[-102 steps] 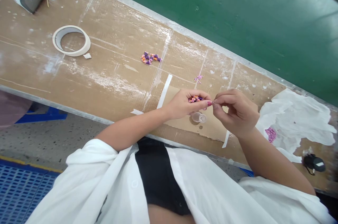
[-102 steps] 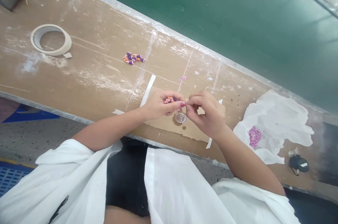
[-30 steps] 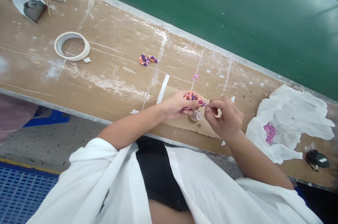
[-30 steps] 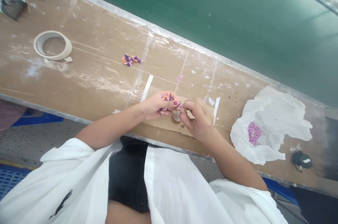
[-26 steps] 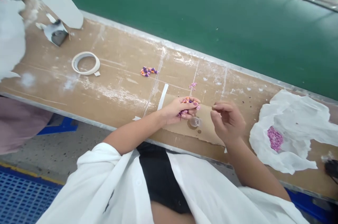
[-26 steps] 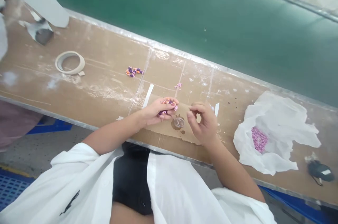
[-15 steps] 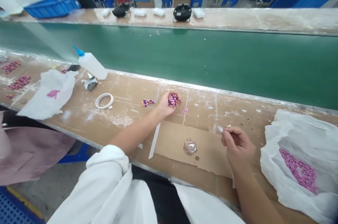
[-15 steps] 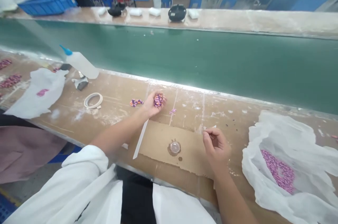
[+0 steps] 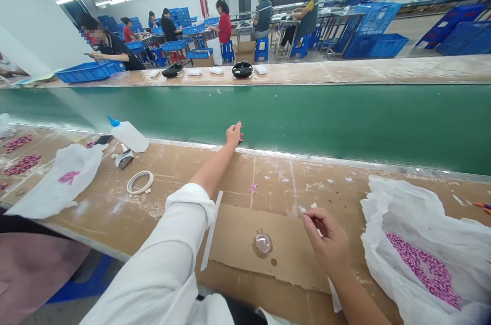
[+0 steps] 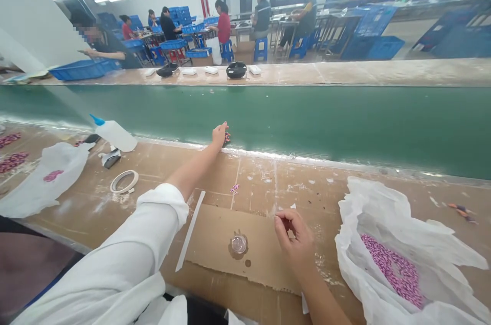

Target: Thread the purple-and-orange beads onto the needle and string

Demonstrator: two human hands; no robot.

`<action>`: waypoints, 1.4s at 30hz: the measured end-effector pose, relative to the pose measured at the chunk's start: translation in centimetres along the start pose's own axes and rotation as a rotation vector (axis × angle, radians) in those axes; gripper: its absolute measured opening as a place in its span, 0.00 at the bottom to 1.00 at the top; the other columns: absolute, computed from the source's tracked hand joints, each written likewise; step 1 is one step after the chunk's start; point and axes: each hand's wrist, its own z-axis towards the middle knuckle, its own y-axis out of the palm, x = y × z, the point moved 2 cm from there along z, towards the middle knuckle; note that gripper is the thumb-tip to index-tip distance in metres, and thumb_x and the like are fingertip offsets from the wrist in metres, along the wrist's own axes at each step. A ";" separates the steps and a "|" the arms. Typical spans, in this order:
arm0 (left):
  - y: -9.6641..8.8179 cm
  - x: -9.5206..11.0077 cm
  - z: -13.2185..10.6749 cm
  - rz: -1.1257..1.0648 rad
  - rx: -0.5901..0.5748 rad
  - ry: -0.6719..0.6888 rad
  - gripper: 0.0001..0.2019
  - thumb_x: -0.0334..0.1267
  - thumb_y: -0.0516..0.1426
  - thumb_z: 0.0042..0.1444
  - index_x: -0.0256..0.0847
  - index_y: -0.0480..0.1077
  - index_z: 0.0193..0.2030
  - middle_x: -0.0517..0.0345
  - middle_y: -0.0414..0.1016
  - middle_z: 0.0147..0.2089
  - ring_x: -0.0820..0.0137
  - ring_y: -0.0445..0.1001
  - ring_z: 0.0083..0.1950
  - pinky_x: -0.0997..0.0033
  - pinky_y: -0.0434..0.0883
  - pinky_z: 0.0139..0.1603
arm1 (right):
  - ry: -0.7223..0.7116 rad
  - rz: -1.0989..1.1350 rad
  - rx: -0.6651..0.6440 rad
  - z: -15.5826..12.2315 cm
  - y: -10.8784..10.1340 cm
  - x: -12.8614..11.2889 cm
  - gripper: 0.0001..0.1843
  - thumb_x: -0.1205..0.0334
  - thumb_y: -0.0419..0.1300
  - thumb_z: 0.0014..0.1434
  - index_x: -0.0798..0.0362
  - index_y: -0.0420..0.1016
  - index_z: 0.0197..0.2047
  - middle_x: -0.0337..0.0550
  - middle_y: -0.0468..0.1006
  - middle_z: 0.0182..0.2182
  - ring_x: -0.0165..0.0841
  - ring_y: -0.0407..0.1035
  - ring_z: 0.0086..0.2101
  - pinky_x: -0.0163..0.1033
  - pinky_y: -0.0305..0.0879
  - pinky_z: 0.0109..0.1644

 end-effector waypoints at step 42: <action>-11.9 -3.6 -16.7 0.252 -0.447 0.203 0.09 0.41 0.53 0.61 0.36 0.65 0.39 0.53 0.73 0.38 0.74 0.71 0.39 0.70 0.68 0.46 | -0.019 -0.432 -0.652 1.4 7.9 3.3 0.13 0.60 0.49 0.61 0.50 0.74 0.40 0.47 0.77 0.37 0.36 0.70 0.32 0.39 0.62 0.33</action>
